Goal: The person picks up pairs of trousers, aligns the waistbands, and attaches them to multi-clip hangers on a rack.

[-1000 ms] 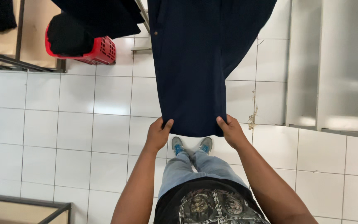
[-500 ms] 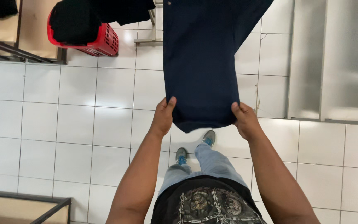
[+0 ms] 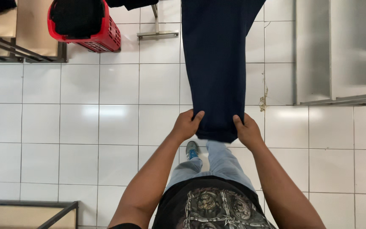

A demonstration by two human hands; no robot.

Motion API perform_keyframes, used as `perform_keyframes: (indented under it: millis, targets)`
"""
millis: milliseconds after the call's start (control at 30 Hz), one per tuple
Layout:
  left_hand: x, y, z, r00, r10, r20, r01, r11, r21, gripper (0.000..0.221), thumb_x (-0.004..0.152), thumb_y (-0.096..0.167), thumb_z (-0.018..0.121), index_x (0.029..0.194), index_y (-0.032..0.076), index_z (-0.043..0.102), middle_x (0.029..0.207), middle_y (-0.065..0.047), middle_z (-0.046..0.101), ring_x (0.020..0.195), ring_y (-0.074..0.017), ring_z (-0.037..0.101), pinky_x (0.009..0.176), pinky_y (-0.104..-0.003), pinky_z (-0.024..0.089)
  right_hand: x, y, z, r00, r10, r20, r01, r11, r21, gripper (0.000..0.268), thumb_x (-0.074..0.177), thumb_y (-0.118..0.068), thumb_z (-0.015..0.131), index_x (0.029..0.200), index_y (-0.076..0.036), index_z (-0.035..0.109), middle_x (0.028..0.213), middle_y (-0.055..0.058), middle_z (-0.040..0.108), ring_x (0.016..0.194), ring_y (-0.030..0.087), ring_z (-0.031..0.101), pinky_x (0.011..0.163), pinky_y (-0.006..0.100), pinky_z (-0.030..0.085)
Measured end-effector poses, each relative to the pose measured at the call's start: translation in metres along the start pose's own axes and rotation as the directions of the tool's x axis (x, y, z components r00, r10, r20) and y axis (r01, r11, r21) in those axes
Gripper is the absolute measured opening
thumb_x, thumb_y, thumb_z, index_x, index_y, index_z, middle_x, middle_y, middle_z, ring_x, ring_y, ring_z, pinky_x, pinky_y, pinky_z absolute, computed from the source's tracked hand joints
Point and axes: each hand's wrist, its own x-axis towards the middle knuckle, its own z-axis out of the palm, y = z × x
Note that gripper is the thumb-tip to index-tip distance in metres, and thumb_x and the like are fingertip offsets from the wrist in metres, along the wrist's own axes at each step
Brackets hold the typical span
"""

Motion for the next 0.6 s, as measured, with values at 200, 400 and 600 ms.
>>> perform_keyframes:
  millis: [200,400,600]
  targets:
    - [-0.005,0.022,-0.032,0.979,-0.051,-0.198,0.027,0.992,-0.123,0.045,0.094,0.039,0.048,0.073,0.001,0.060,0.068,-0.023,0.060,0.074,-0.0385,0.060,0.063,-0.046,0.045,-0.008,0.007,0.015,0.967,0.028,-0.255,0.119,0.833,0.540,0.024,0.096,-0.028,0.058,0.080,-0.011,0.063,0.064,-0.004,0.050,0.065,0.011,0.052,0.061,0.023,0.044]
    - [0.003,-0.034,-0.009,0.979,-0.180,-0.099,0.137,0.932,-0.335,0.039,0.099,0.040,0.044,0.080,0.011,0.063,0.068,-0.002,0.062,0.069,-0.0144,0.058,0.063,-0.029,0.049,0.027,0.078,0.028,0.998,0.013,-0.053,0.016,0.862,0.507,0.034,0.099,-0.037,0.054,0.101,-0.005,0.065,0.088,0.011,0.065,0.091,0.023,0.062,0.080,0.040,0.050]
    - [-0.054,0.007,-0.029,0.971,-0.179,0.157,0.224,0.909,-0.352,0.034,0.086,0.040,0.066,0.097,0.008,0.067,0.089,-0.007,0.068,0.089,-0.0200,0.062,0.078,-0.036,0.052,-0.062,-0.004,0.015,0.978,0.061,0.199,-0.174,0.769,0.616,0.030,0.084,-0.010,0.066,0.111,0.002,0.060,0.108,0.020,0.063,0.109,0.034,0.057,0.092,0.052,0.045]
